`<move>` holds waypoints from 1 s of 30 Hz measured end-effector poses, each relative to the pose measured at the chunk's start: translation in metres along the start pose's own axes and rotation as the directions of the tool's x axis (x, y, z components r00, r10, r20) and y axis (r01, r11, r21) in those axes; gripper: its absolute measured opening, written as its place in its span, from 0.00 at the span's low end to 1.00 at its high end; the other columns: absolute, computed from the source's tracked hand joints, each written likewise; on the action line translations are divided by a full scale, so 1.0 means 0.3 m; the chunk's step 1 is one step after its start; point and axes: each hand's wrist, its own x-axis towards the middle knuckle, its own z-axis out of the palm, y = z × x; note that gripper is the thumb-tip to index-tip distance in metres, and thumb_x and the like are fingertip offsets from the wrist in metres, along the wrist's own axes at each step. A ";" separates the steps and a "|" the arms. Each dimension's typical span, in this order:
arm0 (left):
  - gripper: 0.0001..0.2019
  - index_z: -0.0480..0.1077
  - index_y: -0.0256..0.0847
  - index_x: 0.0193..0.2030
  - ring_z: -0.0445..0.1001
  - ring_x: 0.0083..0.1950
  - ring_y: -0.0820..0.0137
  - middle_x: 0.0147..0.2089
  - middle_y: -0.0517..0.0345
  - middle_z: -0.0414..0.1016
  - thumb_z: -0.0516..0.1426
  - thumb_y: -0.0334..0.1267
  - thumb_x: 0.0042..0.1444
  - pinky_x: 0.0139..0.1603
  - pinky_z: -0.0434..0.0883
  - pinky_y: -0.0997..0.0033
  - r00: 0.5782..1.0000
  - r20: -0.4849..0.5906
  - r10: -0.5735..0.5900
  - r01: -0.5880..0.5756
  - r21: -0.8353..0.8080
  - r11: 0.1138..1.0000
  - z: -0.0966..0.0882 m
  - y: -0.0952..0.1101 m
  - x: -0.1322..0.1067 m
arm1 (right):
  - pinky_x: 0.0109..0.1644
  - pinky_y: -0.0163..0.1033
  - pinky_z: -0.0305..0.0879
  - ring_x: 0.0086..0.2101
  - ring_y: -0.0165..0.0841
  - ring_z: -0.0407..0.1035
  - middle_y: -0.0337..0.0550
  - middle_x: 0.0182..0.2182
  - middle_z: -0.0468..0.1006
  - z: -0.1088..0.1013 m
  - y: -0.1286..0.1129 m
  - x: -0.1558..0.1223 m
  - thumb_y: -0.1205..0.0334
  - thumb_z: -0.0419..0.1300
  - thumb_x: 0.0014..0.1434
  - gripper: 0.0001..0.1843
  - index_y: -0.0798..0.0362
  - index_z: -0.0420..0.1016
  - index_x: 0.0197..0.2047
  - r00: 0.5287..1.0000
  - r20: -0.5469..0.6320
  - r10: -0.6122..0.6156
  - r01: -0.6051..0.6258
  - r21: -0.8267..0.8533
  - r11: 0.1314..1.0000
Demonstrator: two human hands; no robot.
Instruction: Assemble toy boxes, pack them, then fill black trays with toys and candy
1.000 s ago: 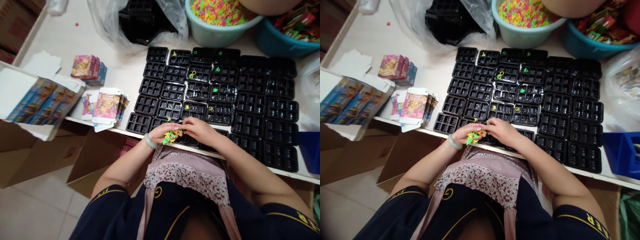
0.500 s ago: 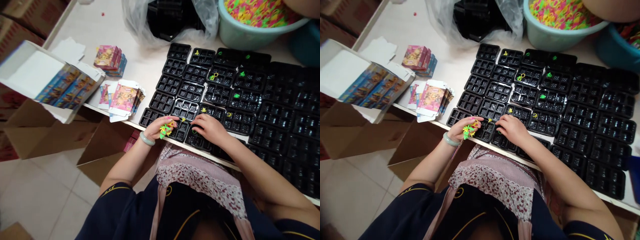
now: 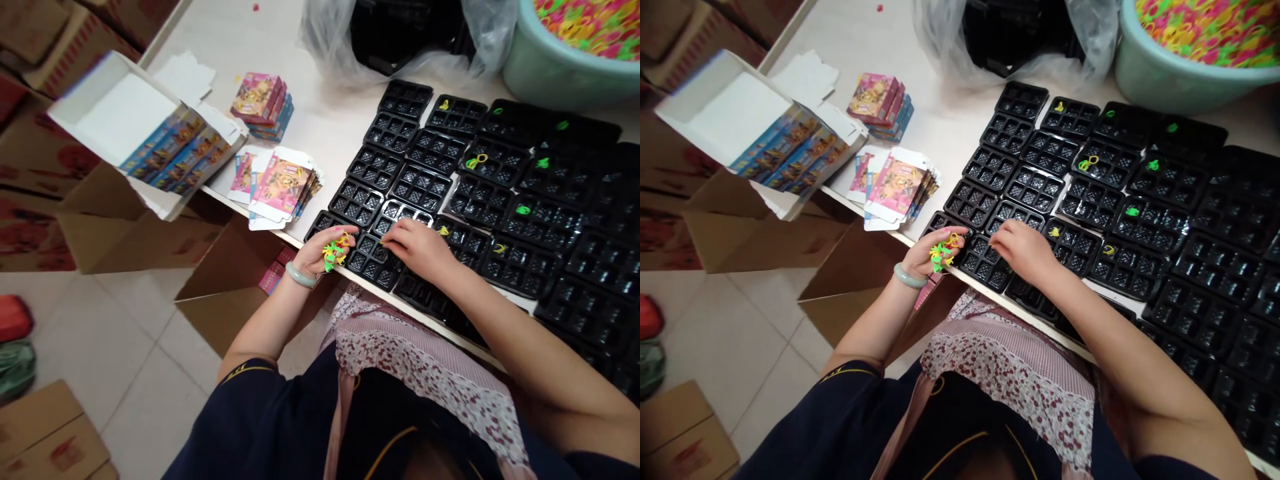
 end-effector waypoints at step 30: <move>0.10 0.68 0.34 0.32 0.63 0.19 0.82 0.27 0.57 0.71 0.54 0.39 0.61 0.14 0.48 0.83 0.978 -0.157 0.141 -0.177 -0.249 0.952 0.227 0.098 0.304 | 0.39 0.45 0.69 0.32 0.34 0.69 0.42 0.35 0.76 -0.049 0.121 0.172 0.58 0.62 0.56 0.11 0.50 0.76 0.43 0.940 -0.133 0.313 -0.226 0.443 0.868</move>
